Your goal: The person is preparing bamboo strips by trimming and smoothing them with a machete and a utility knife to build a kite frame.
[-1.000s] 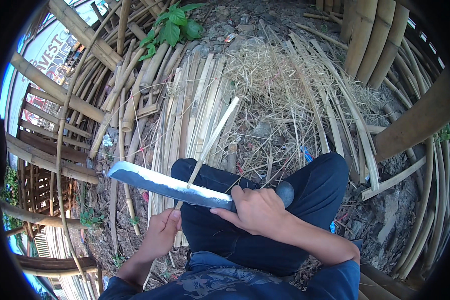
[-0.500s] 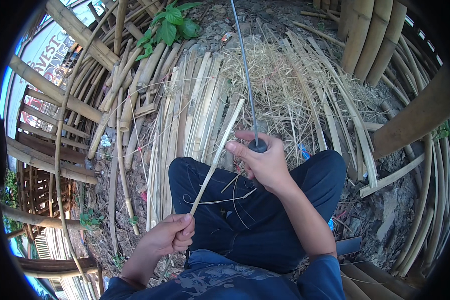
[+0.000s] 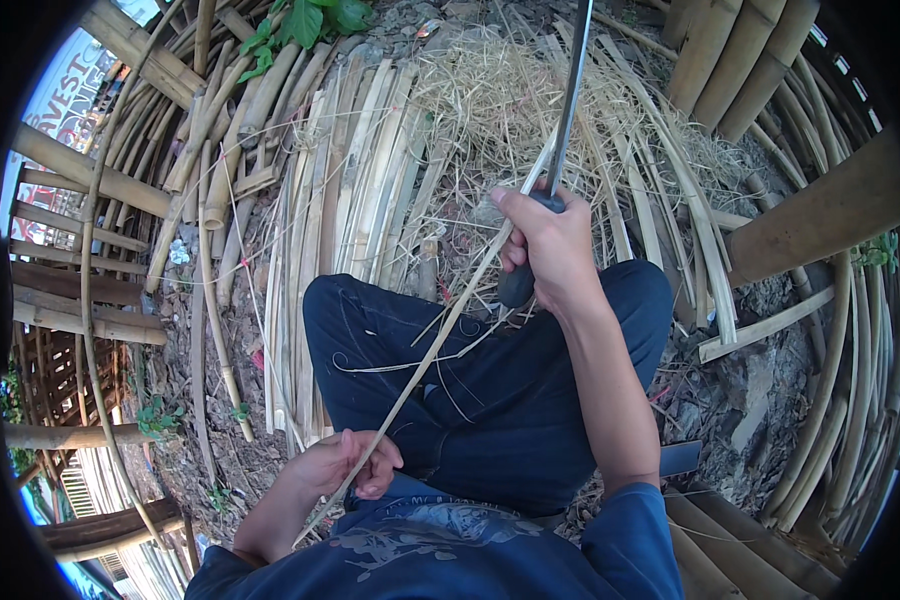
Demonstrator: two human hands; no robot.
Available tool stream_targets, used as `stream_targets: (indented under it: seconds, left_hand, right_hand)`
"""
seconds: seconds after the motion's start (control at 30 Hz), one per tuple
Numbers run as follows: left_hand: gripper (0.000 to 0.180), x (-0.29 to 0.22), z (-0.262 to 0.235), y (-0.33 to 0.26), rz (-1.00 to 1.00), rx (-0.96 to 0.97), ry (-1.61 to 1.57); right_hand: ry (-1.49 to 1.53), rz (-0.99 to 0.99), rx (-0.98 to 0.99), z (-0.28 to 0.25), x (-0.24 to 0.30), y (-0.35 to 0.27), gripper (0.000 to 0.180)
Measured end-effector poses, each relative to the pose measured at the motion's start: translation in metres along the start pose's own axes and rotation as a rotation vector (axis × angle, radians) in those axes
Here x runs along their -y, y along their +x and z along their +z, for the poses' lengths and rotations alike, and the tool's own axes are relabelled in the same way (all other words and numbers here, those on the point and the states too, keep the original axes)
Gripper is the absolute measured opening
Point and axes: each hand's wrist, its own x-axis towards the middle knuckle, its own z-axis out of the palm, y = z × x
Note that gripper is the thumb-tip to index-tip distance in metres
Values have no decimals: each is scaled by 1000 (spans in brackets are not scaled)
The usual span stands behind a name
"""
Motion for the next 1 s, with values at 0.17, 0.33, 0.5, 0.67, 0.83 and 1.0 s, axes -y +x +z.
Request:
stream_targets:
  seconds: [0.17, 0.33, 0.5, 0.67, 0.83, 1.0]
  left_hand:
    - [33, -17, 11, -7, 112, -205, 173]
    - [29, -40, 17, 4, 120, -367, 280]
    - [29, -51, 35, 16, 124, -439, 356]
    - [32, -52, 40, 12, 59, -372, 233]
    - [32, -48, 44, 7, 81, -395, 281]
    - [32, -49, 46, -2, 76, -402, 263]
  right_hand:
    - [-263, -161, -117, -6, -7, -2, 21]
    - [-574, -96, 180, 6, -5, -72, 43]
    - [-1129, -384, 594, 13, -20, -116, 48]
    - [-1198, -430, 642, 8, -34, -119, 49]
    - [-1216, -438, 604, -1, -24, -106, 48]
    - [-1249, -254, 594, -13, -9, -90, 50]
